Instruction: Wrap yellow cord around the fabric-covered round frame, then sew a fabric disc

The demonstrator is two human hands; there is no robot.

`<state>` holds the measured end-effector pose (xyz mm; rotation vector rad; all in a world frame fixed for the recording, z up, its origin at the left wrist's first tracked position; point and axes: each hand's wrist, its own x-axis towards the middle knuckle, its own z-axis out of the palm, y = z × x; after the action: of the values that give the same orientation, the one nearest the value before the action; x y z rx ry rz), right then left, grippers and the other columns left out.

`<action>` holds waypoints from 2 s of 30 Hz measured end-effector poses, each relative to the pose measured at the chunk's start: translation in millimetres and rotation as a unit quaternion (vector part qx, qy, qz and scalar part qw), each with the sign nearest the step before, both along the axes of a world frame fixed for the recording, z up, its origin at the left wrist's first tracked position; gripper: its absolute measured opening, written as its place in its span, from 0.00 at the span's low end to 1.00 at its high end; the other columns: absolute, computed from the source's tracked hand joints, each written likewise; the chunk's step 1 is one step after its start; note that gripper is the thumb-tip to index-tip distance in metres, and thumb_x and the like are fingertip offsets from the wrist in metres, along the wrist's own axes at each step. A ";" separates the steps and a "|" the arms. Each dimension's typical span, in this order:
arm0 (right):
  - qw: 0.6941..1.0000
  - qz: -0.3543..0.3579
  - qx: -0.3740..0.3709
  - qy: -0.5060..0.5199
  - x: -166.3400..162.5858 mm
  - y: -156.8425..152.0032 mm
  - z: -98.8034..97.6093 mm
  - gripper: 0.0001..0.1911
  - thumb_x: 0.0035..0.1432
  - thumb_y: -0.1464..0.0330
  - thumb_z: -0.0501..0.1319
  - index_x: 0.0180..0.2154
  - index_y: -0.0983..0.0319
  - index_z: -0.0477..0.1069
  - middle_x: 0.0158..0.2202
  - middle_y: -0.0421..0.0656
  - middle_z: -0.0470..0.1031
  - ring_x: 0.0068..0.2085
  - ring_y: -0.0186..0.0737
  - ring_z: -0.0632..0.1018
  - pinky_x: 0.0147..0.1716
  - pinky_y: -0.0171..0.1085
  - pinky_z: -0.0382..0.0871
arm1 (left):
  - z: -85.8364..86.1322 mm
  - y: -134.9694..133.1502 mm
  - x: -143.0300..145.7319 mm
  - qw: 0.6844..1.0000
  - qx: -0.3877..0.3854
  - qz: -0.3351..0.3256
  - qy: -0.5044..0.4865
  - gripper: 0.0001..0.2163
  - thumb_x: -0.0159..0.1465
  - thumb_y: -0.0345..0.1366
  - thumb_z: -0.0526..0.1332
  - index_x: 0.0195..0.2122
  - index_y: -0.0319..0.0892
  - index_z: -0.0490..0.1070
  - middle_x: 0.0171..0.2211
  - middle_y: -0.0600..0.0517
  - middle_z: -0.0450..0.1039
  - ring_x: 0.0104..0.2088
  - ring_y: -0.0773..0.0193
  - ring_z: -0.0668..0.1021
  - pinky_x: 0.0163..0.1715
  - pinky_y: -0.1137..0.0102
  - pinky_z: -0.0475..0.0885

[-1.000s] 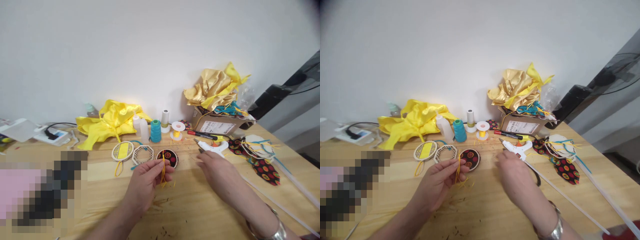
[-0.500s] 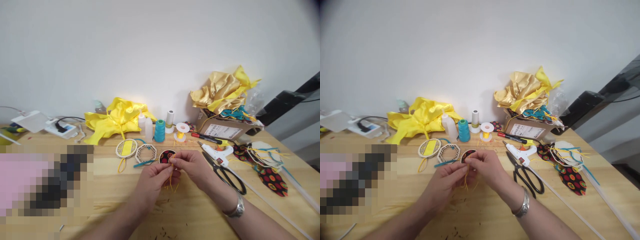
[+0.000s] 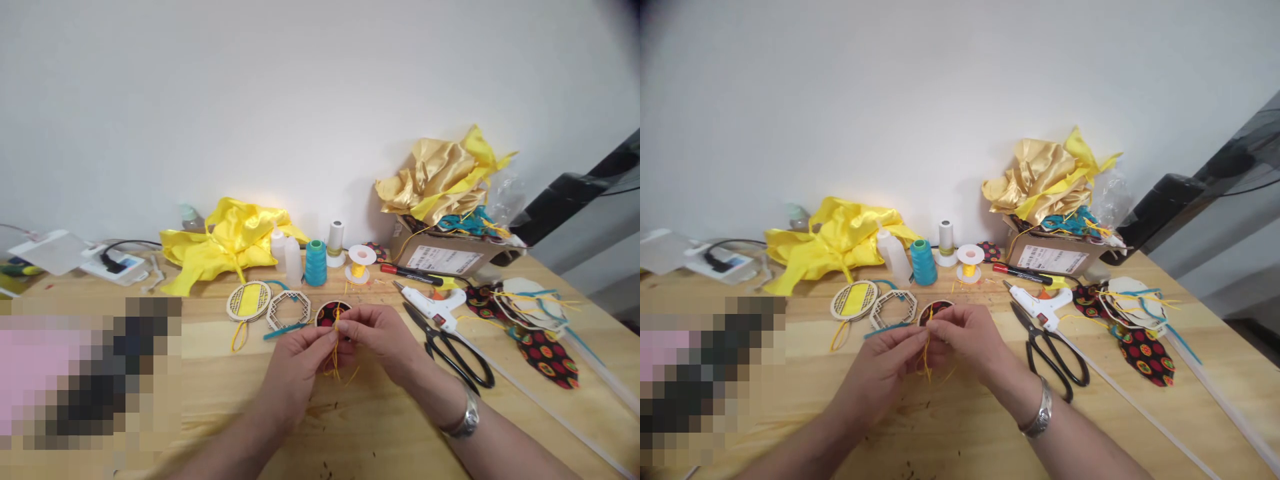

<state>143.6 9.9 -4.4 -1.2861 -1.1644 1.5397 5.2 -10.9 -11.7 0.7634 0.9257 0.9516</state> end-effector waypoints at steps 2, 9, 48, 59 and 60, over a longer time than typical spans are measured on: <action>1.000 -0.004 0.010 -0.022 0.4 0.1 -0.8 0.10 0.43 0.64 0.66 0.24 0.66 0.74 0.23 0.39 0.72 0.24 0.31 0.69 0.27 0.33 0.63 | -1.3 0.2 -0.2 1.000 0.003 -0.008 0.004 0.09 0.56 0.36 0.63 0.33 0.37 0.79 0.25 0.48 0.78 0.26 0.63 0.77 0.32 0.69 0.71; 0.997 0.020 0.054 -0.047 2.8 0.2 -0.1 0.08 0.48 0.66 0.62 0.26 0.66 0.72 0.25 0.40 0.72 0.26 0.31 0.69 0.29 0.33 0.63 | -1.1 1.8 -1.1 1.000 -0.004 0.000 0.020 0.10 0.55 0.37 0.63 0.34 0.39 0.79 0.27 0.47 0.79 0.30 0.60 0.78 0.37 0.65 0.71; 0.998 0.024 0.020 0.061 5.0 1.4 2.5 0.11 0.45 0.63 0.65 0.25 0.66 0.71 0.24 0.41 0.73 0.27 0.33 0.72 0.32 0.35 0.66 | 11.2 2.9 -2.5 0.957 0.162 0.060 0.233 0.05 0.53 0.34 0.63 0.26 0.42 0.79 0.34 0.49 0.75 0.37 0.60 0.75 0.39 0.70 0.69; 0.998 0.054 0.018 0.003 5.8 0.3 -6.1 0.11 0.46 0.63 0.64 0.27 0.65 0.70 0.24 0.39 0.70 0.26 0.32 0.70 0.29 0.34 0.65 | 1.8 -0.5 -3.4 0.906 0.279 0.047 0.315 0.07 0.56 0.33 0.60 0.30 0.45 0.79 0.34 0.51 0.73 0.36 0.62 0.75 0.37 0.71 0.68; 0.998 0.055 0.018 0.002 5.8 0.6 -6.1 0.11 0.47 0.63 0.64 0.27 0.65 0.70 0.24 0.39 0.70 0.26 0.32 0.70 0.29 0.34 0.65 | 1.6 -0.8 -3.7 0.904 0.286 0.046 0.314 0.07 0.56 0.33 0.60 0.30 0.45 0.78 0.34 0.51 0.73 0.36 0.62 0.74 0.37 0.71 0.68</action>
<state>149.5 10.4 -10.5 -1.2109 -1.2730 1.5917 1.5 -11.6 -10.0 1.6034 1.2592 1.0977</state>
